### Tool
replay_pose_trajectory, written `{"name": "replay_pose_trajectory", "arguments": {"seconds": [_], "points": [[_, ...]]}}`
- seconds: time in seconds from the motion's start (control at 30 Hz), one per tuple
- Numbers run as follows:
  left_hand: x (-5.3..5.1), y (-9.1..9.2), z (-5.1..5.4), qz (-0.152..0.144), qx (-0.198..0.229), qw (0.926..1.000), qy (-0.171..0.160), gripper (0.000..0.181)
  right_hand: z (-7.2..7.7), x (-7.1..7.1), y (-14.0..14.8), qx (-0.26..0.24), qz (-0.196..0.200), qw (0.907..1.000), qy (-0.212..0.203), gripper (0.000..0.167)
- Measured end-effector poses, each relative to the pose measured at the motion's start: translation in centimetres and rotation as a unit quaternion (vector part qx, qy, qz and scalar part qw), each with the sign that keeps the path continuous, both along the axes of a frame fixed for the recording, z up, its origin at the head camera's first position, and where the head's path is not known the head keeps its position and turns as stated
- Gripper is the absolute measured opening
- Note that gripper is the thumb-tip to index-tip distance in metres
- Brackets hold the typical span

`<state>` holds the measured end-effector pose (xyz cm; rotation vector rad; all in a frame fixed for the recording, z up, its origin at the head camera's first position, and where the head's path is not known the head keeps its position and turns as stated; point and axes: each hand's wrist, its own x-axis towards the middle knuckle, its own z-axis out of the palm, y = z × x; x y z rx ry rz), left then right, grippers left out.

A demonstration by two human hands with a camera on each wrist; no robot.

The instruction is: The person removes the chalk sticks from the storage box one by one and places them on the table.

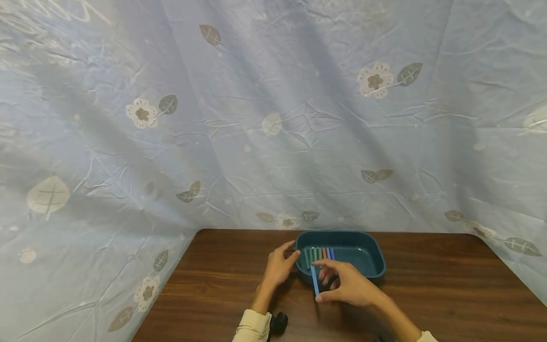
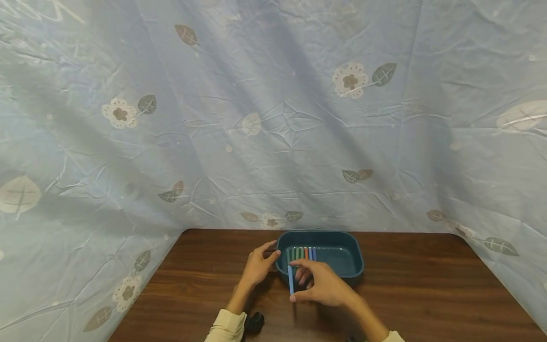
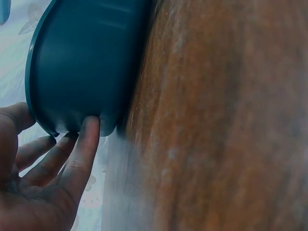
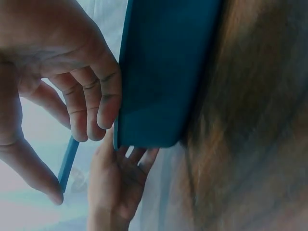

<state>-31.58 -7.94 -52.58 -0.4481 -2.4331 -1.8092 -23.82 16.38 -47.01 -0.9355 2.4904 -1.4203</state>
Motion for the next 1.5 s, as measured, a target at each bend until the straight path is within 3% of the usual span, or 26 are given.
{"name": "replay_pose_trajectory", "arguments": {"seconds": [0.4,1.07,1.5], "points": [[-0.1,0.0,0.0,0.004,0.003,1.0,-0.006,0.047,-1.4,1.2,-0.9,0.003,-0.005,0.9999,-0.009,0.077],[0.0,0.0,0.0,0.001,-0.004,1.0,-0.005,0.049,-3.5,1.3,-1.5,0.031,-0.009,0.9988,-0.037,0.073],[-0.1,-0.2,0.2,0.005,-0.016,0.9998,-0.006,0.048,-3.4,0.7,-1.7,0.084,-0.006,0.9961,-0.024,0.075]]}}
